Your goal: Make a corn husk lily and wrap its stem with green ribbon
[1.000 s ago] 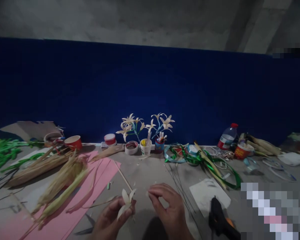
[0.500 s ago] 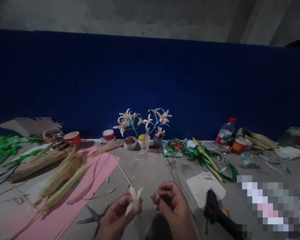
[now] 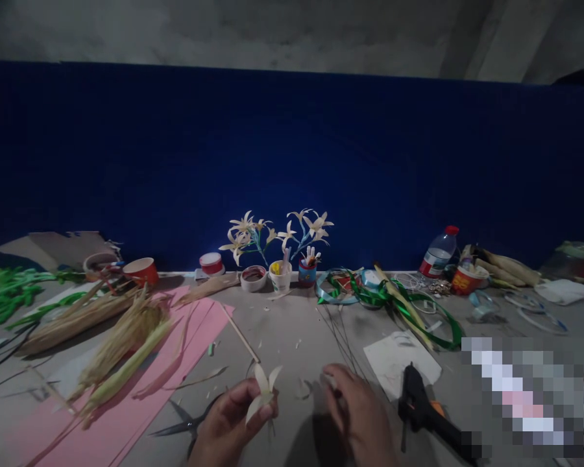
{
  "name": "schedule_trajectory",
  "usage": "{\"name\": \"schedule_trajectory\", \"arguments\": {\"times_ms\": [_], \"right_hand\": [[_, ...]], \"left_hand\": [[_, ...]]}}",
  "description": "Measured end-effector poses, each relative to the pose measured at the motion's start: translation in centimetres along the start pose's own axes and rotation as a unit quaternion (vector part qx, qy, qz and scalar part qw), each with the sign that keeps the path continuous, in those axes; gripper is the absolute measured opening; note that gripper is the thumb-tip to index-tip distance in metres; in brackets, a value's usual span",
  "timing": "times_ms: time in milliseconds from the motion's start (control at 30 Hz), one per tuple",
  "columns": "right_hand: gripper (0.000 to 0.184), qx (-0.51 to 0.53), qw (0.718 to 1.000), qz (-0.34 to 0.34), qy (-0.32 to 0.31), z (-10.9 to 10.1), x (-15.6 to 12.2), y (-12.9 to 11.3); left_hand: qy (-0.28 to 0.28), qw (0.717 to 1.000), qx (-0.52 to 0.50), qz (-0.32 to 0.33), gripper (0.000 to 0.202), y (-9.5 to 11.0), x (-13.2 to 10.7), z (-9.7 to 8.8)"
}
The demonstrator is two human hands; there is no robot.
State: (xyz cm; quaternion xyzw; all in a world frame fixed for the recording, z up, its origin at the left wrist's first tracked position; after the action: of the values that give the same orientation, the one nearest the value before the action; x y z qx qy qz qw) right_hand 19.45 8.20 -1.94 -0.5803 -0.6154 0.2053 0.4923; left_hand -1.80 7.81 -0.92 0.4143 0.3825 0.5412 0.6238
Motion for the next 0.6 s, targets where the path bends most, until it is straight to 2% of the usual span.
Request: {"name": "schedule_trajectory", "arguments": {"times_ms": [67, 167, 267, 333, 433, 533, 600], "right_hand": [[0.020, -0.038, 0.999, 0.007, 0.006, -3.1, 0.1, 1.3], [0.030, -0.173, 0.983, 0.041, 0.042, -9.6, -0.1, 4.5], [0.040, -0.257, 0.964, 0.060, 0.004, -14.0, -0.7, 7.4], [0.047, -0.292, 0.953, 0.069, -0.050, -15.0, -1.2, 8.6], [0.051, -0.332, 0.934, 0.060, -0.119, -14.5, -1.3, 9.4], [0.047, -0.339, 0.928, 0.036, -0.153, -13.8, -1.0, 9.8], [0.041, -0.313, 0.936, 0.025, -0.160, -14.0, -0.8, 10.6]], "left_hand": [[-0.002, 1.000, 0.010, -0.001, 0.027, 0.1, 0.0, -0.1], [-0.008, 1.000, 0.028, 0.000, 0.029, 0.3, 0.1, -0.1], [-0.028, 0.998, 0.048, 0.004, 0.029, 0.4, 0.3, 0.3], [-0.041, 0.998, 0.054, 0.003, 0.030, 0.4, 0.3, 0.7], [-0.050, 0.997, 0.055, -0.001, 0.031, 0.3, 0.3, 1.0], [-0.048, 0.997, 0.056, -0.005, 0.031, 0.4, 0.2, 1.0], [-0.049, 0.997, 0.057, -0.004, 0.031, 0.6, 0.2, 0.8]]}}
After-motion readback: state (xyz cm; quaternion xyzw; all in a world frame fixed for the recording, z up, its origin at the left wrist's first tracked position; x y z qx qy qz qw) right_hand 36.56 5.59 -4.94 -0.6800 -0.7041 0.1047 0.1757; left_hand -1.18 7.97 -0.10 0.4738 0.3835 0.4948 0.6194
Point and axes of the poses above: each hand's wrist, its own x-axis towards the middle knuckle, its own z-axis out of the palm, y = z × x, the point moved 8 cm from there along x, towards the middle knuckle, and after that the axes turned 3 degrees about x, right-handed, at the moved point
